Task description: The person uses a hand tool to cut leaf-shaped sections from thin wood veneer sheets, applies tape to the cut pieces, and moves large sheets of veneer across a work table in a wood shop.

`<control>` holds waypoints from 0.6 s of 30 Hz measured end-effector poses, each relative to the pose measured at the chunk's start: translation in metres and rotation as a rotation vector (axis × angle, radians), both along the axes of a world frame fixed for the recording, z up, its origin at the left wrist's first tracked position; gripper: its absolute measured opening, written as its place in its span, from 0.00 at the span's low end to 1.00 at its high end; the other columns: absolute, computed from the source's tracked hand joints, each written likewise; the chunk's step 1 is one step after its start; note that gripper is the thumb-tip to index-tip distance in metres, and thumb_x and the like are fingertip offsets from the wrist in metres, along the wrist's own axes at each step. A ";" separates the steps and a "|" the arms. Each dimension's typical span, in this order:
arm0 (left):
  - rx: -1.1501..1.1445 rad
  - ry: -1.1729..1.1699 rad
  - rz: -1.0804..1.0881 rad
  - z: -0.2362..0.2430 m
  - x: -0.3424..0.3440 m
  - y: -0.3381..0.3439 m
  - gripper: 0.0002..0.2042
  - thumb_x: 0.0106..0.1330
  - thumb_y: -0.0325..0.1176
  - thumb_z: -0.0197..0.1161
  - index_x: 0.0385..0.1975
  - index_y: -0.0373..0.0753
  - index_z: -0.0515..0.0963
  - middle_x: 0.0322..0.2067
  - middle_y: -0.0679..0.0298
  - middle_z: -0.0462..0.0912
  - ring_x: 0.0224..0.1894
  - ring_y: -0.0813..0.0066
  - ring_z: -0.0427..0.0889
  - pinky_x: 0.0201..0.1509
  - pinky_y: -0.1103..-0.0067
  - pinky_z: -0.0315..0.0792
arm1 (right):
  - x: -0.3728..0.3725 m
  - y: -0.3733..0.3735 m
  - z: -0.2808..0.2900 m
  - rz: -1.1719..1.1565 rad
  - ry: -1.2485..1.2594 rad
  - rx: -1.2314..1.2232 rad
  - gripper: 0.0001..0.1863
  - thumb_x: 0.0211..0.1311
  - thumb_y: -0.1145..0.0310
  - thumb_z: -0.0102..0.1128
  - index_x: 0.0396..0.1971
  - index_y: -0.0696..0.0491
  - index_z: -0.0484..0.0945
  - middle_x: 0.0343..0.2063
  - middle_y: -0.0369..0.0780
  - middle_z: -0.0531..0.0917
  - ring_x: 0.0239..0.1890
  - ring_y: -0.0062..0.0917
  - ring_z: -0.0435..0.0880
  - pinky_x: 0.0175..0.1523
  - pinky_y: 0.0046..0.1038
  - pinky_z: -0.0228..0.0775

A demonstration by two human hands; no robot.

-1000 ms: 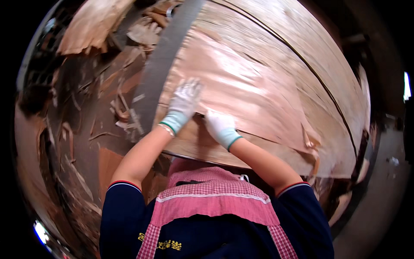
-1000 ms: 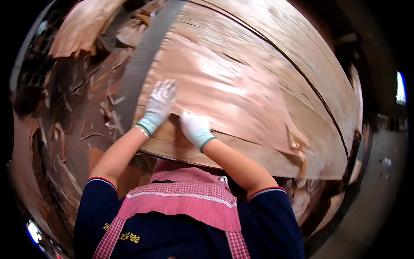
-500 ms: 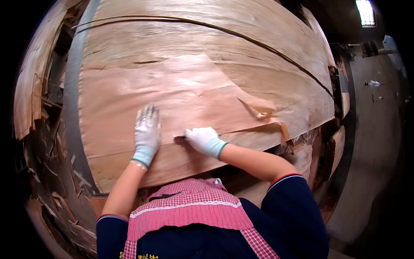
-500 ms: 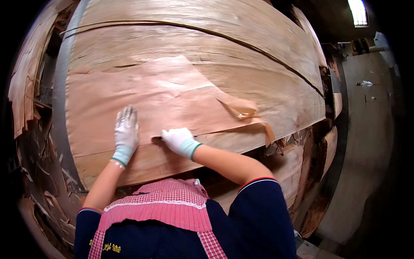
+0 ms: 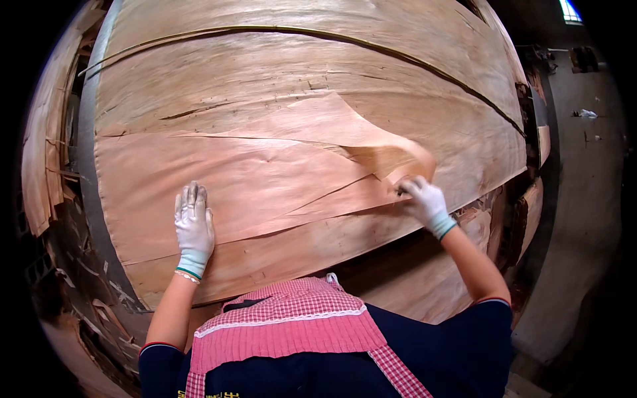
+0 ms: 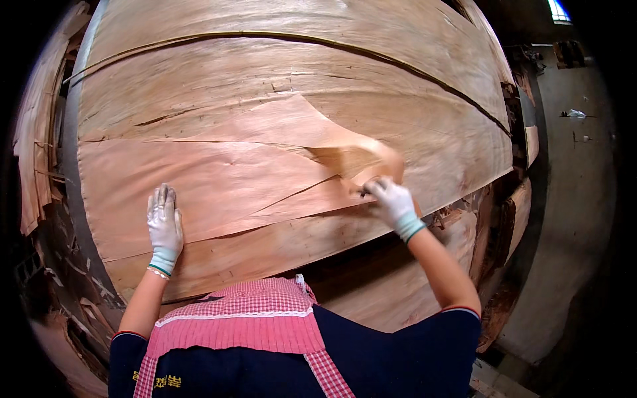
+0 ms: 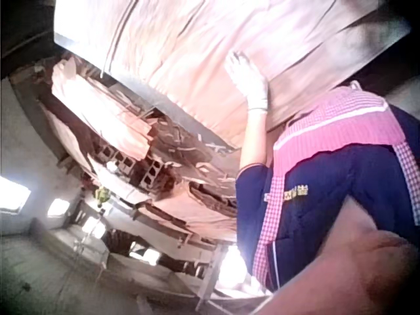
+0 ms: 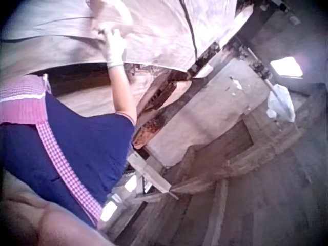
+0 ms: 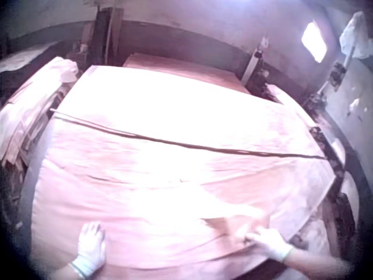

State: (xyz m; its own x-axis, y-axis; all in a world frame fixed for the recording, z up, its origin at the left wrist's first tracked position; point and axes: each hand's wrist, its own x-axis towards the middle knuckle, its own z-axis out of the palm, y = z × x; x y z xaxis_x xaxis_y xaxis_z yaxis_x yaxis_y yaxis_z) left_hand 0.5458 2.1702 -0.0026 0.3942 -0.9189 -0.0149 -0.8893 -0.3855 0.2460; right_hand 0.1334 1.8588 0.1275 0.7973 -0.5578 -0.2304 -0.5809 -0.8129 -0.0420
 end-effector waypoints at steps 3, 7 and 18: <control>-0.018 -0.011 -0.018 0.003 0.000 -0.004 0.27 0.65 0.30 0.55 0.65 0.35 0.63 0.68 0.53 0.60 0.71 0.58 0.58 0.75 0.62 0.48 | -0.020 0.025 -0.017 -0.042 0.066 -0.017 0.34 0.46 0.61 0.72 0.55 0.43 0.67 0.34 0.41 0.77 0.31 0.39 0.81 0.32 0.37 0.76; -0.023 -0.036 -0.028 0.005 -0.002 -0.006 0.27 0.64 0.30 0.56 0.65 0.35 0.63 0.68 0.53 0.60 0.71 0.57 0.58 0.75 0.62 0.49 | -0.054 0.017 -0.064 -0.024 0.114 -0.271 0.19 0.48 0.67 0.66 0.42 0.45 0.73 0.30 0.39 0.77 0.25 0.35 0.81 0.28 0.35 0.74; 0.040 0.220 -0.153 0.049 0.034 -0.007 0.19 0.66 0.29 0.55 0.57 0.36 0.71 0.62 0.49 0.68 0.65 0.51 0.65 0.67 0.63 0.63 | -0.021 0.013 0.105 -0.035 -0.288 -0.681 0.14 0.47 0.70 0.70 0.36 0.46 0.79 0.34 0.39 0.82 0.26 0.35 0.81 0.29 0.35 0.73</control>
